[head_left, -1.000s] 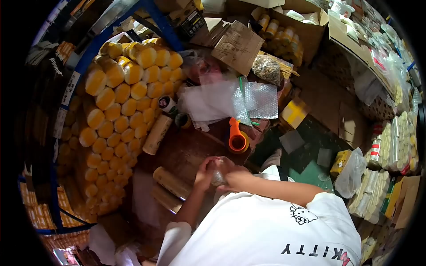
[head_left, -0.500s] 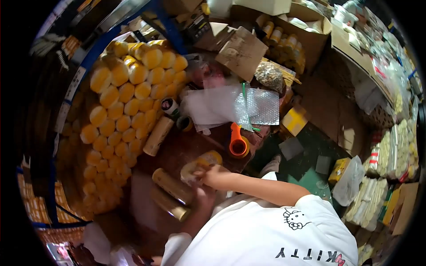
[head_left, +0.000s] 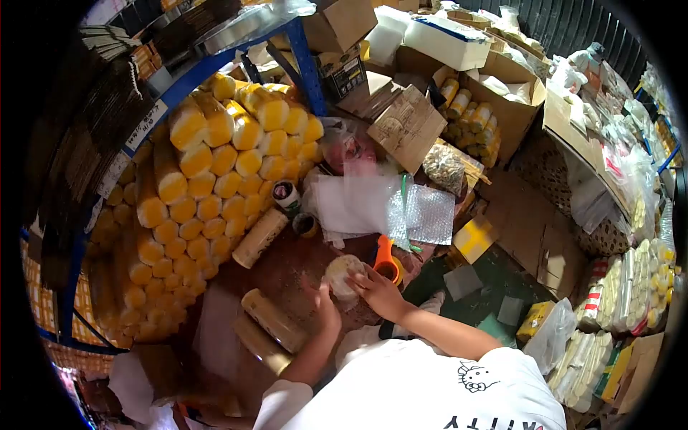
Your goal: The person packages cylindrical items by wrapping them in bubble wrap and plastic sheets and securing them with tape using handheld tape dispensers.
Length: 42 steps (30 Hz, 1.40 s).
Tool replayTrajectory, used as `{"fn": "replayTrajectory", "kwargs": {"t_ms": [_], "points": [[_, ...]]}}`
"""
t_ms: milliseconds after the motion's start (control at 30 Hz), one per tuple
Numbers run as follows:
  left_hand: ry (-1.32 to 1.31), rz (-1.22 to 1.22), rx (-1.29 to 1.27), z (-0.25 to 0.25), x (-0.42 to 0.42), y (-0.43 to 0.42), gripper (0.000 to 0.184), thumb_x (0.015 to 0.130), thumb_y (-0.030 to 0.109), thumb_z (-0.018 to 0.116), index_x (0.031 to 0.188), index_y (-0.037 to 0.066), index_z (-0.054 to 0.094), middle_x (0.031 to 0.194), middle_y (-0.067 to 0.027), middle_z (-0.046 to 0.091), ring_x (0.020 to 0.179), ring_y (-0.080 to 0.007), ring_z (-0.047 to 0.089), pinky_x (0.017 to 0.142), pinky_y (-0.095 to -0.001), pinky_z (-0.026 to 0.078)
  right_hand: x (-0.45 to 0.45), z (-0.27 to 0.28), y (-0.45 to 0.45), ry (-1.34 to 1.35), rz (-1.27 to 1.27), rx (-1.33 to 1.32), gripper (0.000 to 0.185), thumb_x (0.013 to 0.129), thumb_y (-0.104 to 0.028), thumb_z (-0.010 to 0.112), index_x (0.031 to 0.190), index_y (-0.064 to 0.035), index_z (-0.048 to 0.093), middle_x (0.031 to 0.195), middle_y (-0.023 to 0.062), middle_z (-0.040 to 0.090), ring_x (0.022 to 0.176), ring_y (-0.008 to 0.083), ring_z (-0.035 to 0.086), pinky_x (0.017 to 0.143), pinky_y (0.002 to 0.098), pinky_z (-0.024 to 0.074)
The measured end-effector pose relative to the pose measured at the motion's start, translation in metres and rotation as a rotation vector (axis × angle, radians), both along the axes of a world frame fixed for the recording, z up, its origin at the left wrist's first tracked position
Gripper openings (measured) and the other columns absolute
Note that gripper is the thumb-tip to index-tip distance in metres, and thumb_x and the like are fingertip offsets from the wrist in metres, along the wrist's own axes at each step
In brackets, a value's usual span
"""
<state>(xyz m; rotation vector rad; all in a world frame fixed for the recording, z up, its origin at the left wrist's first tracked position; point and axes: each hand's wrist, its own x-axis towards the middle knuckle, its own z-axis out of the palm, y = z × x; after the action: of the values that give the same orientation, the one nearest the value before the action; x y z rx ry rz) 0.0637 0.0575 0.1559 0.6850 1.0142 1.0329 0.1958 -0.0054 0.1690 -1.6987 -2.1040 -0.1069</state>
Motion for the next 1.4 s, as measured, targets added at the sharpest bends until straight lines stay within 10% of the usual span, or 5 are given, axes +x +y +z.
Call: {"fn": "replayTrajectory", "kwargs": {"t_ms": [100,500,833,1067,1400], "points": [[0.346,-0.063,0.55,0.017,-0.003,0.022,0.051,0.08,0.018,0.057,0.124,0.005,0.036,0.121,-0.0115,0.041,0.113,-0.0204,0.039,0.094,-0.0347,0.033,0.005,0.009,-0.003,-0.019,0.041,0.102,0.045,0.071,-0.007,0.052,0.115,-0.0143,0.051,0.126,0.0017,0.04,0.108,0.0265,0.047,0.087,0.0309,0.0444],[-0.111,-0.379,-0.441,0.018,-0.003,0.004,0.047,0.084,0.03,0.054,0.124,0.013,0.036,0.115,-0.006,0.046,0.104,-0.0189,0.046,0.089,-0.0324,0.039,0.005,-0.005,0.001,0.389,0.105,0.082,0.045,0.07,0.002,0.057,0.111,-0.0141,0.051,0.113,0.0078,0.045,0.111,0.0304,0.045,0.084,0.0341,0.045],[-0.184,-0.21,-0.457,-0.021,-0.019,-0.003,0.038,0.087,0.033,0.049,0.119,0.016,0.04,0.115,-0.0042,0.047,0.101,-0.0168,0.048,0.074,-0.0305,0.046,0.0,-0.038,0.004,0.989,-0.177,0.166,0.019,0.071,0.003,0.056,0.087,-0.0034,0.047,0.098,0.0143,0.047,0.083,0.029,0.052,0.072,0.0334,0.0449],[-0.094,-0.233,-0.586,-0.016,-0.013,-0.005,0.046,0.082,0.031,0.058,0.12,0.02,0.035,0.114,-0.0013,0.046,0.098,-0.0155,0.049,0.074,-0.0288,0.045,0.0,-0.105,0.047,0.532,-0.763,-0.36,0.058,0.074,-0.045,0.059,0.088,0.0111,0.05,0.085,0.0227,0.052,0.085,0.0355,0.05,0.076,0.0407,0.0411],[-0.156,-0.122,-0.629,-0.028,-0.028,-0.007,0.046,0.081,0.027,0.059,0.12,0.021,0.035,0.111,-0.0017,0.047,0.097,-0.0165,0.05,0.068,-0.028,0.049,-0.003,-0.105,0.046,0.588,-0.808,-0.886,0.04,0.078,-0.035,0.053,0.083,0.0038,0.057,0.082,0.0212,0.059,0.082,0.0343,0.057,0.078,0.0443,0.0425]]}}
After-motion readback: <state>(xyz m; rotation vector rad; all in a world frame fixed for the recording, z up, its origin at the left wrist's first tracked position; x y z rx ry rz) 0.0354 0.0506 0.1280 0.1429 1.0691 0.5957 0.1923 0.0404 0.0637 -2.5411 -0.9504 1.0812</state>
